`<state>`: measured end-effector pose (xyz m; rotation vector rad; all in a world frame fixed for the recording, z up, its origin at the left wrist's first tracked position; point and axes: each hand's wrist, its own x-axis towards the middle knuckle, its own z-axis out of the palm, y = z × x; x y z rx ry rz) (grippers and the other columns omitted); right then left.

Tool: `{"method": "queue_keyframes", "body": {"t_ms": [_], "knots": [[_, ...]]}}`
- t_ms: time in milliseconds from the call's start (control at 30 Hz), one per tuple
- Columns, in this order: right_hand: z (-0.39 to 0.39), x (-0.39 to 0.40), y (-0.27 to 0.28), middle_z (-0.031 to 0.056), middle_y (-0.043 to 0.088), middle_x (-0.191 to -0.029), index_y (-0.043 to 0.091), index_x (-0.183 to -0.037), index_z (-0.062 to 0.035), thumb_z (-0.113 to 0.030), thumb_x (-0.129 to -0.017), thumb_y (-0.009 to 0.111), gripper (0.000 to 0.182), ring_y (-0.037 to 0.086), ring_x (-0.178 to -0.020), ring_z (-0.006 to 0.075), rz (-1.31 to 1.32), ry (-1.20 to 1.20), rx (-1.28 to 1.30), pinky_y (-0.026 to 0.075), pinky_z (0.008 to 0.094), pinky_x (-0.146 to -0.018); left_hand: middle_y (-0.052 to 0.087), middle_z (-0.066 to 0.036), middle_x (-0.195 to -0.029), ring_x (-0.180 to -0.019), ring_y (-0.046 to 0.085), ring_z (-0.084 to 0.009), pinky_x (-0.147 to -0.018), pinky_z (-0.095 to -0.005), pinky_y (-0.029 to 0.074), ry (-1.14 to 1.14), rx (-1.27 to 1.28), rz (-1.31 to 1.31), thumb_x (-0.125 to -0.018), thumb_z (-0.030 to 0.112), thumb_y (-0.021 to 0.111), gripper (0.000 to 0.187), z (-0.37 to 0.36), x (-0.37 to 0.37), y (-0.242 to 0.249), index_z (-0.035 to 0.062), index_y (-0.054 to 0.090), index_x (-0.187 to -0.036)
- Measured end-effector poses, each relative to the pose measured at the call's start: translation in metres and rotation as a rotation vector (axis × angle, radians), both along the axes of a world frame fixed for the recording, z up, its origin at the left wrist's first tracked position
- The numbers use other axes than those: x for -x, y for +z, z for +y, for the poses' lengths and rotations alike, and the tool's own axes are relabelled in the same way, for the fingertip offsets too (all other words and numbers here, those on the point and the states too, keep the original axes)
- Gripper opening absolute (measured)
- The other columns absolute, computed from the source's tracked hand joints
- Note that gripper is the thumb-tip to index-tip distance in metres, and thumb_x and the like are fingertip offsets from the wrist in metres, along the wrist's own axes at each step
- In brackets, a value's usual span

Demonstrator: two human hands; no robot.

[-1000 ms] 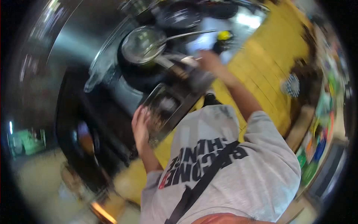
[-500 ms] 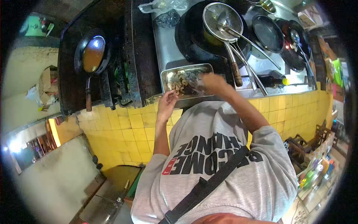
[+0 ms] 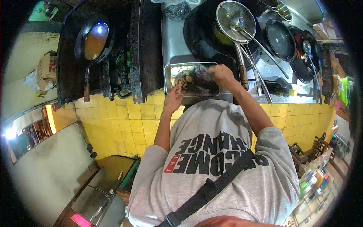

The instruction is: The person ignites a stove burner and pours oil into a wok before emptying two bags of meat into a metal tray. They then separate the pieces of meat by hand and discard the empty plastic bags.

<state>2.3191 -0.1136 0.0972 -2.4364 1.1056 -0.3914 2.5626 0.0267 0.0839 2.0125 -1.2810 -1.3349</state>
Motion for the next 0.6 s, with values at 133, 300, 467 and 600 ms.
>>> {"method": "queue_keyframes", "body": {"t_ms": [133,300,467,600], "knots": [[-0.009,-0.001,0.032,0.0184,0.063,-0.080,0.064,-0.078,-0.0040,-0.005,-0.067,0.056,0.014,0.060,-0.079,0.0363,-0.033,-0.072,-0.232,0.049,0.0415,-0.071,0.060,-0.012,-0.103,-0.092,0.060,-0.0249,-0.080,-0.0361,0.048,-0.054,-0.030,-0.017,-0.081,0.012,0.058,0.033,-0.007,0.007,0.000,0.0087,0.053,-0.113],[-0.007,0.011,0.053,0.0181,0.063,-0.083,0.065,-0.087,-0.0050,-0.001,-0.069,0.053,0.022,0.060,-0.082,0.0365,-0.168,-0.125,-0.282,0.048,0.0379,-0.071,0.056,-0.016,-0.110,-0.097,0.057,-0.0309,-0.086,-0.0396,0.045,-0.143,0.078,-0.146,-0.082,0.013,0.055,0.031,-0.006,0.013,-0.016,0.0095,0.055,-0.113],[-0.009,0.018,0.099,0.0131,0.065,-0.087,0.062,-0.096,-0.0007,-0.003,-0.079,0.058,0.018,0.062,-0.083,0.0193,-0.133,-0.212,-0.408,0.046,0.0294,-0.074,0.054,-0.018,-0.114,-0.101,0.053,-0.0350,-0.090,-0.0422,0.041,-0.247,0.209,-0.218,-0.083,0.013,0.052,0.029,-0.004,0.013,-0.027,0.0091,0.057,-0.112],[-0.008,0.031,0.112,0.0108,0.066,-0.087,0.062,-0.098,-0.0002,-0.001,-0.078,0.056,0.020,0.063,-0.084,0.0167,-0.293,-0.295,-0.514,0.047,0.0278,-0.073,0.055,-0.019,-0.113,-0.104,0.052,-0.0348,-0.092,-0.0415,0.040,-0.225,0.262,-0.195,-0.081,0.012,0.053,0.028,0.000,0.020,-0.032,0.0081,0.060,-0.108]]}}
